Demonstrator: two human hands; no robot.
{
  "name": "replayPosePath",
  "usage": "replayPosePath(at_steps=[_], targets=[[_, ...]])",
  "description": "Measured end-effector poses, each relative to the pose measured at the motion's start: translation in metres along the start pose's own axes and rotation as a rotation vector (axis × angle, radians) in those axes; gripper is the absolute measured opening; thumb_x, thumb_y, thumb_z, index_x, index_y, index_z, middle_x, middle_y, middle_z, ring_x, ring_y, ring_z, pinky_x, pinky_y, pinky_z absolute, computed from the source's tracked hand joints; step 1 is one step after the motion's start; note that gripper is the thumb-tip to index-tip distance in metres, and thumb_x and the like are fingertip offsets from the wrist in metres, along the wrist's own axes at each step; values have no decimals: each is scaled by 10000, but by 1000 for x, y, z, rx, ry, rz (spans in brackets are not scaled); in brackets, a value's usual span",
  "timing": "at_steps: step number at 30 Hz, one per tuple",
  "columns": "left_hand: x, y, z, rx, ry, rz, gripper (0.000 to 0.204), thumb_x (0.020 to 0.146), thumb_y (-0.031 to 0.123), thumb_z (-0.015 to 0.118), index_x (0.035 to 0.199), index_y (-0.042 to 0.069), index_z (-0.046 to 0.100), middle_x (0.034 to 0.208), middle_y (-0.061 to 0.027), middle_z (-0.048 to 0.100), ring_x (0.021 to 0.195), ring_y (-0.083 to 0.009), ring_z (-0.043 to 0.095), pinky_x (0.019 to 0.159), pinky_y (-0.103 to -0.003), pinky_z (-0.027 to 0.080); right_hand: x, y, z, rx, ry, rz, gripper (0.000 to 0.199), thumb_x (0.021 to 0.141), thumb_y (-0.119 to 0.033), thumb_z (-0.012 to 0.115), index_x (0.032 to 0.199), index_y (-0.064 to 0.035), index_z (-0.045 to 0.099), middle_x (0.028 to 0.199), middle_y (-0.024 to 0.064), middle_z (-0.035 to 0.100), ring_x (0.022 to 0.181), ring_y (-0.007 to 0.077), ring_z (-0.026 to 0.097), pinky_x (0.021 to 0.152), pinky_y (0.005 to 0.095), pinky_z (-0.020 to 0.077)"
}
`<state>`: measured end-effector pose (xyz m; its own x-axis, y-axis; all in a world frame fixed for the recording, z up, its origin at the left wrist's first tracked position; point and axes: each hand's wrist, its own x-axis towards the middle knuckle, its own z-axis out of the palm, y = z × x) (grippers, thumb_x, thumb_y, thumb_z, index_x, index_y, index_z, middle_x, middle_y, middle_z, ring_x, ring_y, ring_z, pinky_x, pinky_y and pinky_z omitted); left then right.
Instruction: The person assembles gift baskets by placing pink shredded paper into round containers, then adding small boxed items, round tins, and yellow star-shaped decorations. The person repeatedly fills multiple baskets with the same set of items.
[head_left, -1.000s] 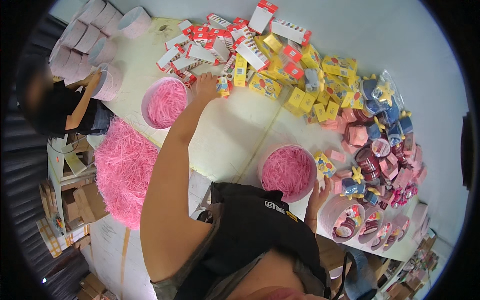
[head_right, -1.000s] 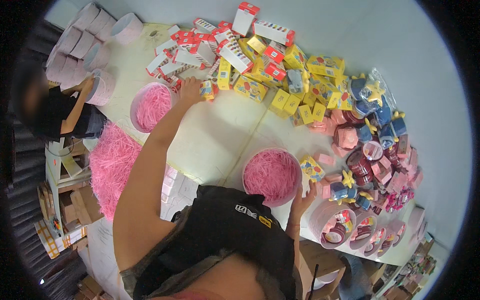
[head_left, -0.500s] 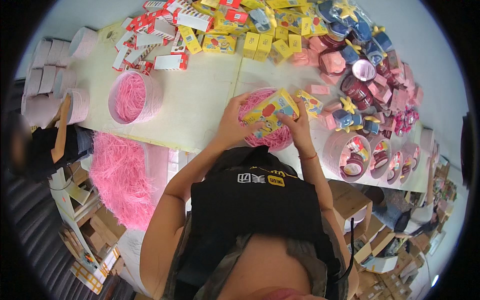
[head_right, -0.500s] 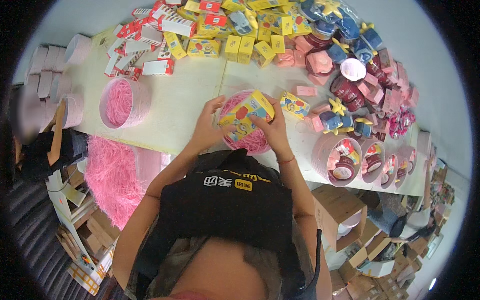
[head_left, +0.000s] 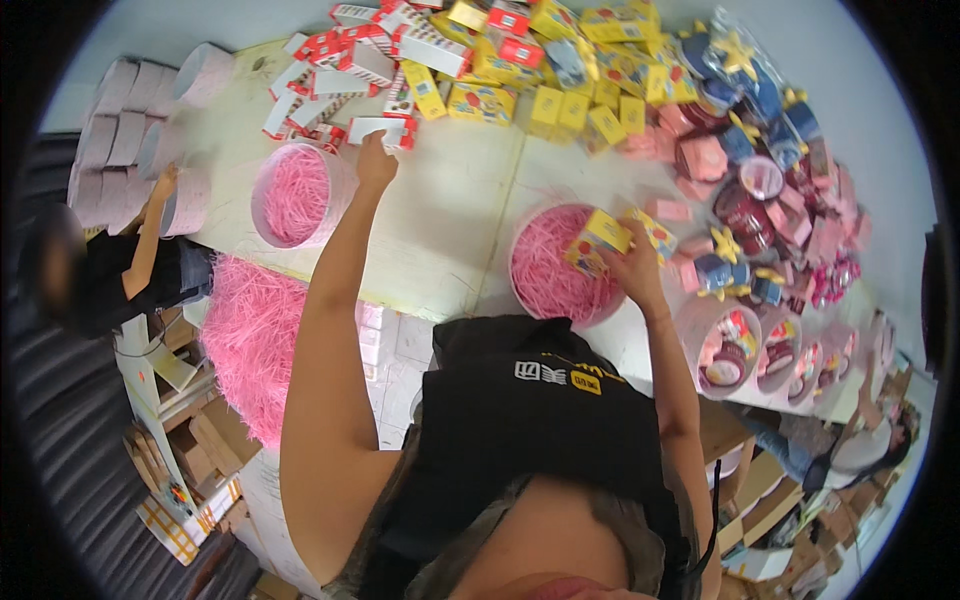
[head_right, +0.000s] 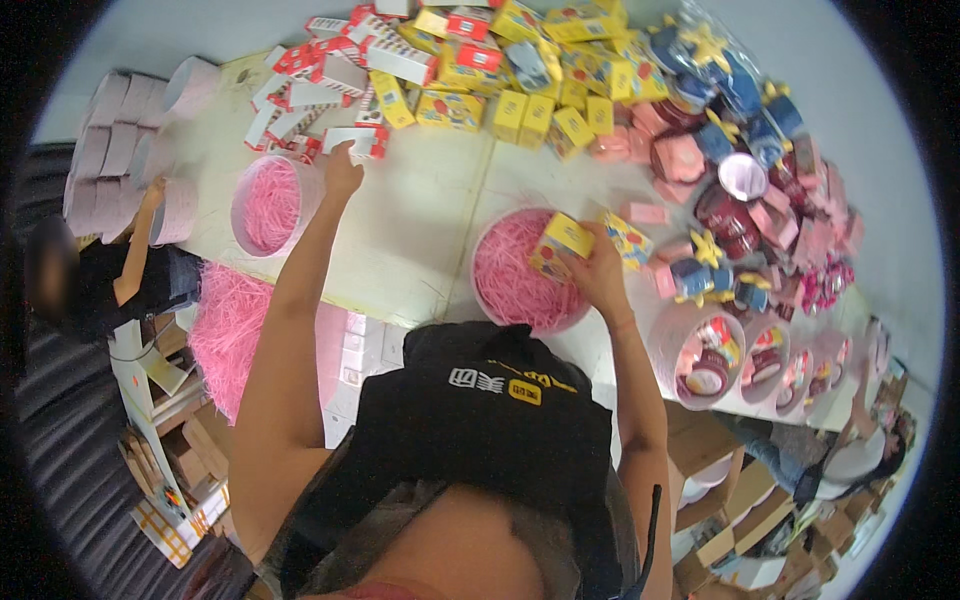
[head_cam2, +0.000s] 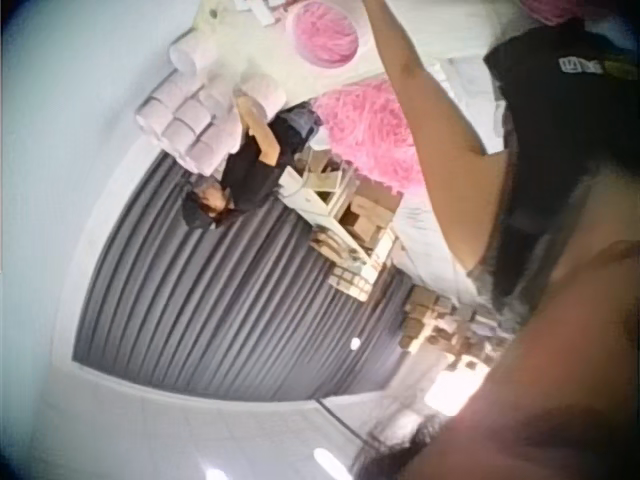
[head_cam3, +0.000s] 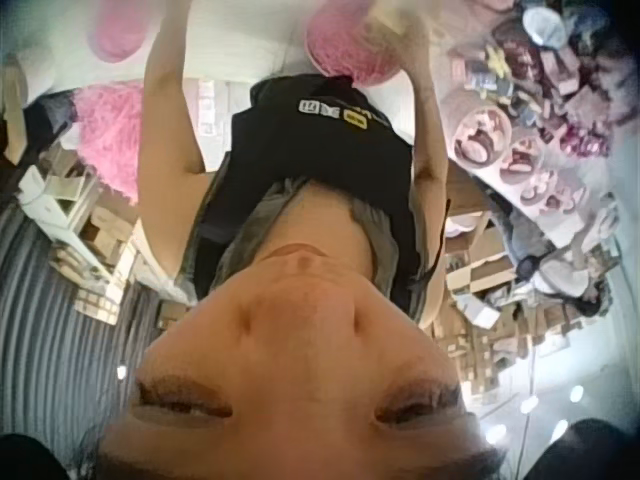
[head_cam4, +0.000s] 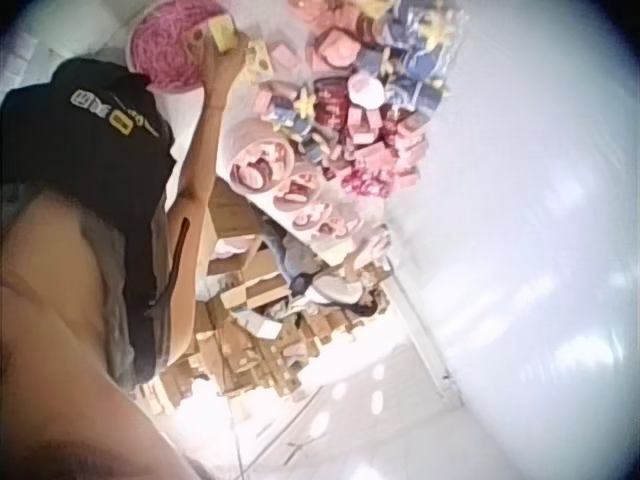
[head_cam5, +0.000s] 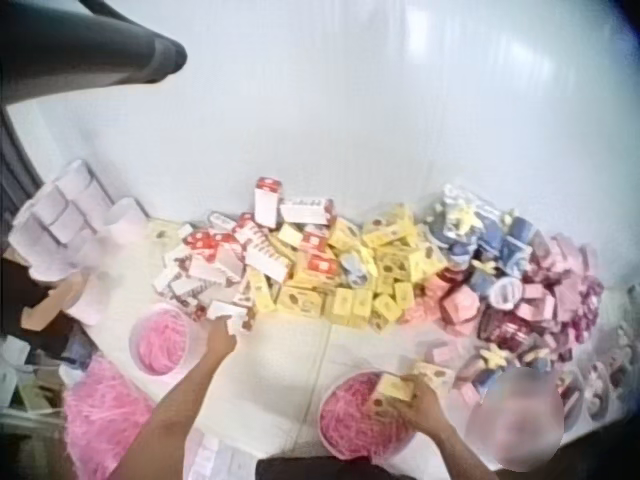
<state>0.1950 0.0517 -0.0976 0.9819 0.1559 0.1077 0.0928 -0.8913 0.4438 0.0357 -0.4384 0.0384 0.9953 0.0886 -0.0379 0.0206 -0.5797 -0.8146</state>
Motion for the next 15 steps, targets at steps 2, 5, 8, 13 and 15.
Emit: replayPosePath(at_steps=[2,5,8,13,15], targets=[[22,11,6,133,-78,85,603,756,15,667,1330,73,489,1313,-165,537,1210,-351,530,977,-438,471,-2,10,-12,55,-39,213,501,782,-125,785,1221,-36,560,1183,180,612,1073,299,613,889,393,506],[44,4,18,369,-172,172,666,771,73,686,1386,90,430,1345,-137,490,1264,-317,478,1008,-428,439,-9,24,4,-418,26,-150,510,767,-164,797,1225,-48,604,1363,207,512,1225,375,511,993,453,442],[40,20,31,597,-268,174,667,792,174,714,1393,121,430,1303,-114,503,1190,-288,502,976,-418,435,-14,33,13,-560,77,-168,500,748,-194,808,1211,-73,661,1483,183,407,1346,413,380,1083,502,342],[22,13,23,534,-269,314,568,771,235,748,1284,147,522,1209,-90,528,1147,-283,513,922,-445,435,-8,50,16,-568,38,-180,480,754,-216,783,1194,-61,668,1503,160,395,1399,379,332,1100,522,297],[3,-3,20,622,-285,369,573,727,253,788,1236,141,551,1202,-91,524,1134,-291,515,919,-448,435,-4,47,16,-568,-7,-169,487,754,-214,783,1198,-59,654,1514,156,380,1410,384,315,1104,519,292]])
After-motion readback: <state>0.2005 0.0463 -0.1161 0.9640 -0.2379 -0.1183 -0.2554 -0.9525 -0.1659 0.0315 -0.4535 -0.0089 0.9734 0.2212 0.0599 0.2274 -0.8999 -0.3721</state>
